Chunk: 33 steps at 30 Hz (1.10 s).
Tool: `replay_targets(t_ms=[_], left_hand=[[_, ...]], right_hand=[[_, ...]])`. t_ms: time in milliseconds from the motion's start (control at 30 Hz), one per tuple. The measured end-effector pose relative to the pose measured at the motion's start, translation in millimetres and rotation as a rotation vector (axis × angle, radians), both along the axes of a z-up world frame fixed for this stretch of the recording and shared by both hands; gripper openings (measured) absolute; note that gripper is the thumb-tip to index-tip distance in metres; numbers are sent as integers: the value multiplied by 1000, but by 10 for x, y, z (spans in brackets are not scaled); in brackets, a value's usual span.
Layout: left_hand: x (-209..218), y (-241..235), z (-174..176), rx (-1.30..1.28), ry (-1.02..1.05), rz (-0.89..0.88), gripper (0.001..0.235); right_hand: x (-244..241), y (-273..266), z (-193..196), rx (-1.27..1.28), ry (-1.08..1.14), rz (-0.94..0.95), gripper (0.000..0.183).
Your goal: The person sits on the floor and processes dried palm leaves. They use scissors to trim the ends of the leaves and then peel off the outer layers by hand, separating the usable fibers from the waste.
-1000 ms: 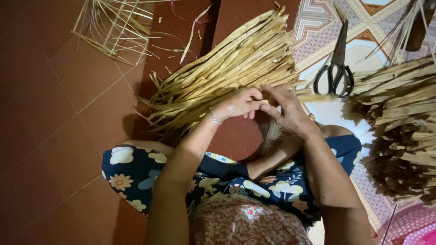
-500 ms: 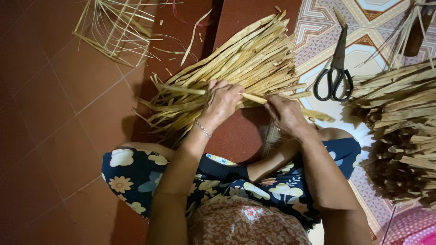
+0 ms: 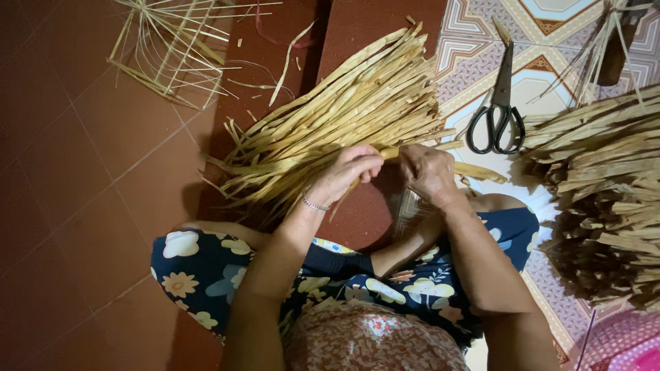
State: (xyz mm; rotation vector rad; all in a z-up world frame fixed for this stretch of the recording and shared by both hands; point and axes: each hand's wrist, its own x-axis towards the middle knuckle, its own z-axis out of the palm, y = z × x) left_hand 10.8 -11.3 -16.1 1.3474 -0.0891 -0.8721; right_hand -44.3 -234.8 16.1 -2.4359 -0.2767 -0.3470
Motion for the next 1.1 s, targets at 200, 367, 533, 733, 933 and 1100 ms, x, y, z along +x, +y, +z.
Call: replay_targets(t_ms=[200, 367, 533, 733, 933, 1100], left_hand=[[65, 40, 188, 298, -731, 138, 16], [-7, 40, 212, 352, -907, 98, 6], [-40, 0, 140, 83, -257, -5, 12], [-122, -41, 196, -43, -166, -34, 53], [-315, -232, 145, 234, -671, -27, 47], [-427, -291, 29, 314, -623, 49, 45]], right_hand=[[9, 19, 114, 71, 23, 80, 10], [-2, 2, 98, -8, 23, 53, 8], [-29, -30, 64, 39, -93, 76, 11], [-35, -15, 20, 0, -150, 86, 16], [-26, -26, -9, -37, -161, 103, 14], [-36, 13, -62, -56, -165, 93, 16]])
